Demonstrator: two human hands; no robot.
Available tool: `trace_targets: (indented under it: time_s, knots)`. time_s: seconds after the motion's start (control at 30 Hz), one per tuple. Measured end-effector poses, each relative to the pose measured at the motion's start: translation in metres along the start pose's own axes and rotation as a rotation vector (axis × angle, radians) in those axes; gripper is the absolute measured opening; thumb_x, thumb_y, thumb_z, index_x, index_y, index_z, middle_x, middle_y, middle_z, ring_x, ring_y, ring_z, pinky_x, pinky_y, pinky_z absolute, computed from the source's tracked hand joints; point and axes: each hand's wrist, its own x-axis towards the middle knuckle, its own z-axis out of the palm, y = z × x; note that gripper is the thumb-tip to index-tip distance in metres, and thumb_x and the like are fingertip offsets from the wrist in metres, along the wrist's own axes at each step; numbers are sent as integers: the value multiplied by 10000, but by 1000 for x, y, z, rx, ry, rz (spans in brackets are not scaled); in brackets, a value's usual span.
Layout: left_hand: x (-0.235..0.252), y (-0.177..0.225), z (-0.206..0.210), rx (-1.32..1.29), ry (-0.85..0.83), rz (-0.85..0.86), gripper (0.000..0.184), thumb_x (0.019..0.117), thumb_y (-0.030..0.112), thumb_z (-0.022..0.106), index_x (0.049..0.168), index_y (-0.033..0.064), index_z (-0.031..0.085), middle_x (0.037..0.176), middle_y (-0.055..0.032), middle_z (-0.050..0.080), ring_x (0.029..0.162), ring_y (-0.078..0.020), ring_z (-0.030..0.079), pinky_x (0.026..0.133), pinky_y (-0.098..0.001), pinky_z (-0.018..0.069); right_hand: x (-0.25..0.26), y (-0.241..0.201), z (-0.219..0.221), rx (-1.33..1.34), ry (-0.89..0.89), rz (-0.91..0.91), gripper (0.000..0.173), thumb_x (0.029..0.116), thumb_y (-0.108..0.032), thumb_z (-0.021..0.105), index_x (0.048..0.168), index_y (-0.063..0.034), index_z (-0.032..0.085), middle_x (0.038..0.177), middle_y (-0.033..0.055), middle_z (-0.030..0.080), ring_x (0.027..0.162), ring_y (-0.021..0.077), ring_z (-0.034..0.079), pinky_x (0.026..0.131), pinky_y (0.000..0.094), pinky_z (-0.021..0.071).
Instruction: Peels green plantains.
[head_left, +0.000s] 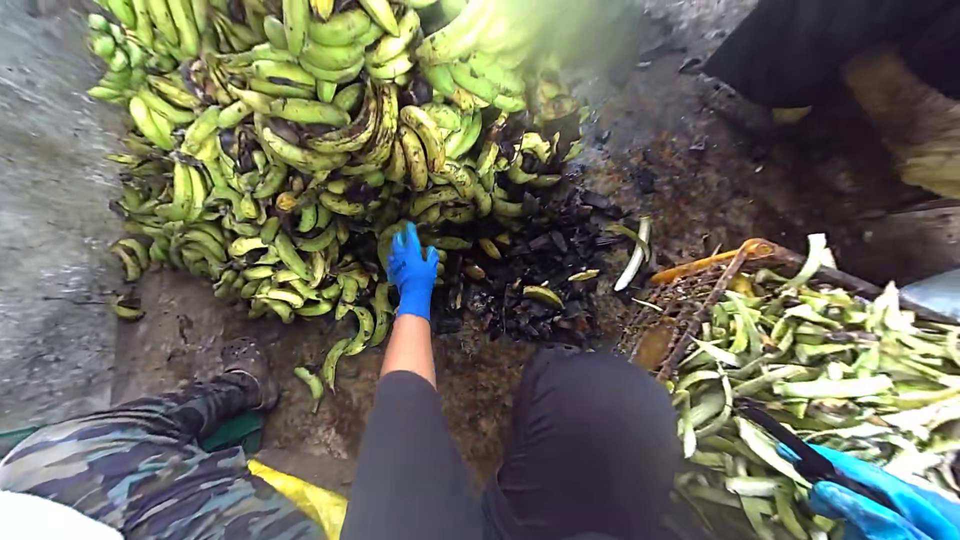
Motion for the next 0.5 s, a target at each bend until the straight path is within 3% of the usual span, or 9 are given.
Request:
trace_targets:
  time_s: [0.03, 0.07, 0.1, 0.13, 0.2, 0.27, 0.33, 0.43, 0.5]
  knots:
    - [19, 1, 11, 36, 101, 105, 653, 943, 328, 653, 1549, 211, 437, 1605, -168, 369, 1467, -442, 328, 1129, -709, 253, -1, 2, 2, 0, 8, 22, 629, 1007, -473, 541, 1422, 0, 540, 1062, 187, 698, 804, 214, 683, 750, 454, 574]
    - [36, 3, 15, 110, 78, 169, 669, 946, 330, 646, 1566, 269, 403, 1634, -124, 337, 1509, -424, 251, 1153, -719, 176, -3, 4, 3, -4, 11, 37, 623, 1007, -468, 539, 1422, -2, 543, 1058, 187, 701, 807, 221, 685, 755, 462, 575]
    - [48, 5, 15, 180, 6, 191, 668, 954, 297, 633, 1573, 305, 381, 1635, -94, 346, 1524, -415, 222, 1165, -727, 132, -5, 5, 4, -8, 13, 51, 619, 1004, -460, 538, 1421, -2, 544, 1059, 192, 702, 810, 229, 683, 761, 470, 567]
    - [55, 5, 14, 212, -52, 190, 640, 951, 231, 634, 1550, 307, 422, 1592, -97, 420, 1509, -414, 264, 1170, -730, 128, -8, 8, 3, -1, 21, 58, 618, 1007, -461, 542, 1422, -3, 542, 1063, 192, 701, 809, 225, 681, 758, 462, 569]
    - [60, 4, 7, 267, -96, 183, 527, 927, 125, 639, 1435, 248, 570, 1470, -115, 555, 1430, -389, 412, 1165, -691, 215, -14, 12, 3, 31, 61, 53, 618, 1014, -457, 549, 1420, 9, 534, 1071, 195, 694, 815, 222, 683, 754, 450, 577]
    - [54, 4, -1, 341, -104, 207, 423, 921, 74, 637, 1329, 188, 648, 1381, -134, 620, 1361, -379, 495, 1160, -663, 252, -24, 14, 5, 90, 121, 32, 600, 1021, -425, 553, 1421, 20, 528, 1083, 178, 689, 827, 189, 669, 761, 414, 570]
    - [41, 0, -11, 397, -113, 207, 392, 915, 69, 652, 1296, 161, 662, 1355, -153, 630, 1335, -404, 506, 1138, -675, 275, -36, 20, 5, 155, 170, -3, 591, 1023, -400, 556, 1423, 33, 517, 1091, 167, 690, 825, 169, 675, 761, 396, 578]
    - [19, -18, -29, 483, -87, 155, 330, 910, 112, 676, 1237, 160, 684, 1281, -167, 661, 1256, -427, 559, 1035, -686, 384, -55, 23, 6, 247, 193, -89, 537, 1035, -305, 523, 1419, 67, 476, 1073, 92, 684, 778, 70, 654, 713, 295, 576]
    - [4, -25, -49, 475, -95, 92, 311, 916, 178, 672, 1227, 162, 678, 1262, -176, 666, 1232, -430, 580, 978, -702, 427, -70, 0, 8, 310, 245, -45, 487, 1033, -219, 502, 1396, 105, 469, 1051, 74, 689, 786, 34, 651, 745, 235, 566]
